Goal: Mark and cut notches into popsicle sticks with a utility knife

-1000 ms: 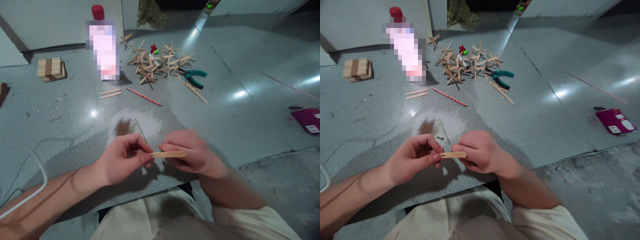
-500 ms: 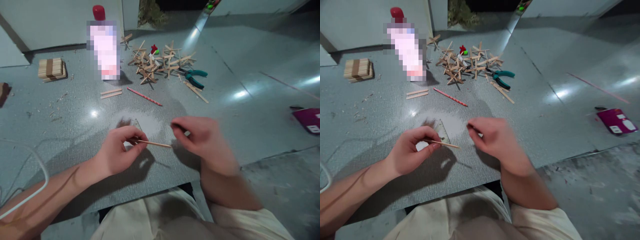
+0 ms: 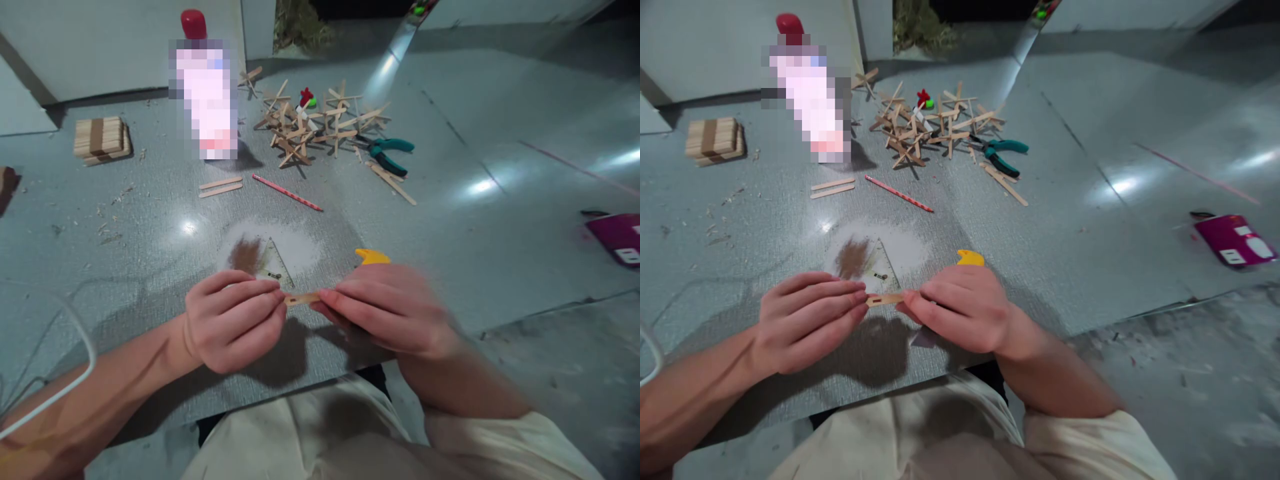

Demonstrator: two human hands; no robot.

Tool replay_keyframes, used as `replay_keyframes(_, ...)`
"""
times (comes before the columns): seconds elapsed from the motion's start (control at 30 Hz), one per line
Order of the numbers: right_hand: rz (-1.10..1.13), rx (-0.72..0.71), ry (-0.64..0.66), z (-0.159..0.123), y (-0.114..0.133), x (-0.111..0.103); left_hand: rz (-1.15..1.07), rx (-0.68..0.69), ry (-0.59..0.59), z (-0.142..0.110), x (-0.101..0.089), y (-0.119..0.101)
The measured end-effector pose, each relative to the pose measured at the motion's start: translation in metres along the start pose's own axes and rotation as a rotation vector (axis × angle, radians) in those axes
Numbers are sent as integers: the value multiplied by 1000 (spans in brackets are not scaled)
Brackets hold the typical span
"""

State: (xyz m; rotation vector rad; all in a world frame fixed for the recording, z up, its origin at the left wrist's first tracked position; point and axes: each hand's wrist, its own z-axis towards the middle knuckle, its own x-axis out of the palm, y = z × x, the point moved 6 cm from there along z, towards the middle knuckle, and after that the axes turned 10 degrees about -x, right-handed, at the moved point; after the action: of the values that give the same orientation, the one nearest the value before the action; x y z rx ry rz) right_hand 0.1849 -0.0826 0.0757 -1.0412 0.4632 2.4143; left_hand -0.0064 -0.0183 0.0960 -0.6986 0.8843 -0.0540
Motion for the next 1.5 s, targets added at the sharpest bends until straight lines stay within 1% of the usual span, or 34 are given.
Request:
replay_keyframes(0.07, -38, -13, -85, 2, 3, -8, 78, 96, -25, 1, -2, -8)
replay_keyframes(0.1, -49, -22, -94, 4, 4, -10, 151, 167, -53, 0, -2, -13)
replay_keyframes(0.17, -34, -27, -38, 8, 6, -11, 289, 277, -107, -3, -1, -18)
replay_keyframes(0.23, -31, -53, -22, 11, 7, -12, 362, 317, -132, -5, 2, -18)
replay_keyframes(0.4, -60, -139, -85, 12, 10, -14, 329, 325, -156, -3, 6, -14)
replay_keyframes(0.53, -85, -142, -58, 12, 11, -14, 330, 321, -209, -3, 7, -10)
replay_keyframes(0.63, -111, -148, -45, 12, 13, -17, 285, 313, -284, -4, 5, -6)
replay_keyframes(0.7, -122, -147, -46, 12, 14, -18, 253, 316, -312, -4, 6, -3)
replay_keyframes(0.8, -134, -136, -36, 12, 13, -18, 227, 333, -295, -3, 12, -1)
replay_keyframes(0.87, -136, -162, -42, 12, 13, -17, 212, 325, -272, -2, 15, 0)
replay_keyframes(0.93, -135, -184, -58, 11, 13, -16, 179, 279, -268, -2, 16, 2)
replay_keyframes(1.03, -142, -188, -85, 9, 13, -17, 71, 156, -236, 0, 17, 6)
replay_keyframes(1.13, -154, -168, -76, 9, 14, -20, -175, 9, -110, 5, 20, 11)
replay_keyframes(1.2, -155, -141, -45, 9, 13, -21, -337, -133, 1, 9, 24, 15)
replay_keyframes(1.3, -149, -144, -30, 10, 10, -20, -468, -434, 161, 13, 30, 24)
replay_keyframes(1.37, -153, -171, -62, 10, 8, -20, -559, -624, 246, 11, 35, 28)
replay_keyframes(1.43, -153, -174, -94, 10, 6, -20, -667, -750, 315, 8, 41, 28)
replay_keyframes(1.5, -128, -154, -74, 11, 5, -17, -756, -827, 356, 3, 47, 27)
